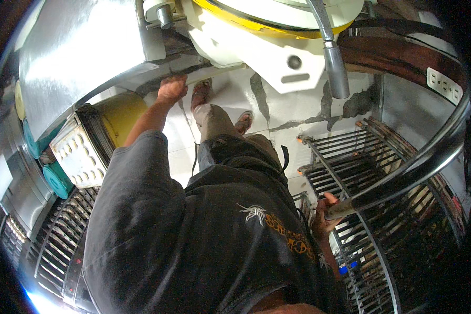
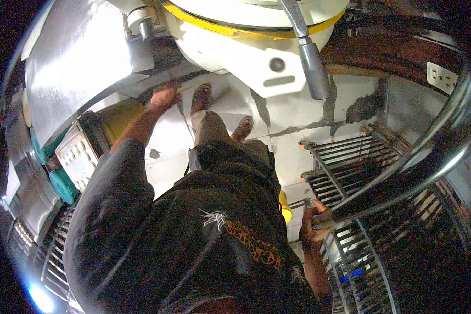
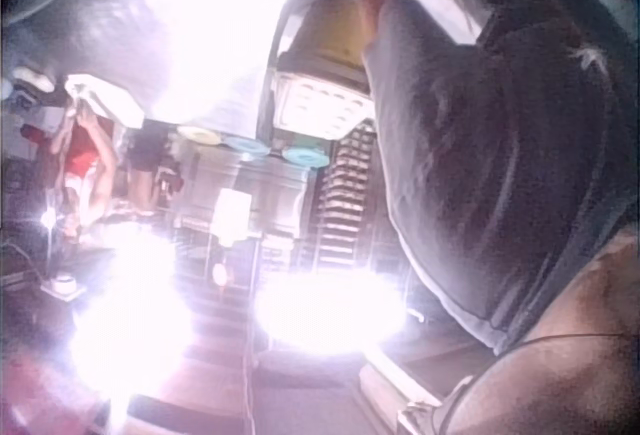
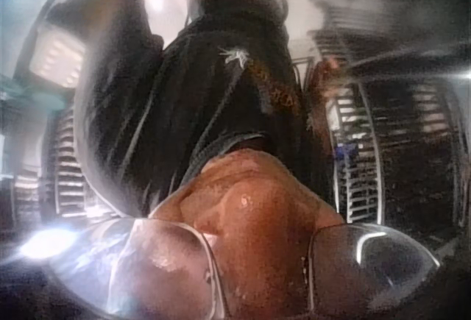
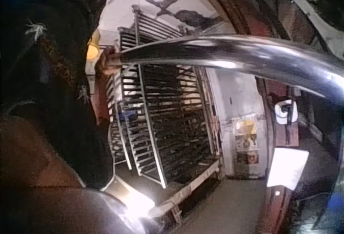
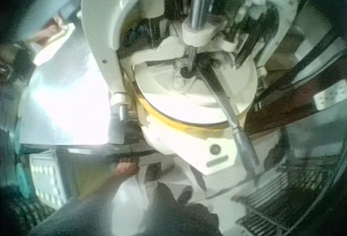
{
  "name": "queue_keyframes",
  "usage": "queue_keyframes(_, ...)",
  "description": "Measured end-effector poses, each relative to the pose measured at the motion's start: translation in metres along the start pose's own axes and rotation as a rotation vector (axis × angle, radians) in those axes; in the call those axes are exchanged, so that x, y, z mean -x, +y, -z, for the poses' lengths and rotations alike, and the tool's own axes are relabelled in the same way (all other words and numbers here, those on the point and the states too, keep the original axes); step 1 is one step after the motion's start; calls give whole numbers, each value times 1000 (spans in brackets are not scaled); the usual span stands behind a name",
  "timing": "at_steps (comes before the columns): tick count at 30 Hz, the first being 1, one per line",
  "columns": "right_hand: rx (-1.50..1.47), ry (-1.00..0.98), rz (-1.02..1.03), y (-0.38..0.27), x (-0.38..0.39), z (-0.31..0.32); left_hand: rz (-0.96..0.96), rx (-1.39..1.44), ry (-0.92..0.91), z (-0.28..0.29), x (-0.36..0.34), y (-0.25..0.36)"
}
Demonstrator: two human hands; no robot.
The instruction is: The person organizes dough portions on a tray, operates a industrial dough divider machine by pulling a lever and turning a handle, and then transfers the divided dough pieces onto baking trays.
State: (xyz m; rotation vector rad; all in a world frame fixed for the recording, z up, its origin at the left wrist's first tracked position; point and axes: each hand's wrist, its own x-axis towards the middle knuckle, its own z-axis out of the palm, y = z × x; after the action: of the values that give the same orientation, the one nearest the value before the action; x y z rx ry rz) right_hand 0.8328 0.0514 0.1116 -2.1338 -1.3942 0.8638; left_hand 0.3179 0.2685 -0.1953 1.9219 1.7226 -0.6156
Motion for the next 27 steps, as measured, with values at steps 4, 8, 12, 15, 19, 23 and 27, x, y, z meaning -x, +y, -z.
queue_keyframes(4, 65, 2, 83, 2, -2, 2, 1, -7, 67, -5, 3, -1)
queue_keyframes(8, -61, 6, -47, -1, 0, 1, -38, 13, 167, -12, 7, -4)
queue_keyframes(12, 9, 8, 23, 9, -1, 3, -35, -17, 173, -14, 4, -3)
queue_keyframes(15, 41, -16, -68, 11, 1, 6, -52, -14, 192, -21, -3, -8)
queue_keyframes(19, 140, -11, -150, 18, 5, 6, -62, -11, 152, -16, 0, -9)
queue_keyframes(23, 211, -49, -136, 10, 5, 9, -69, 30, 191, -17, 0, -9)
queue_keyframes(27, -8, -63, -215, 0, 7, 6, -53, 54, 39, -7, -6, -11)
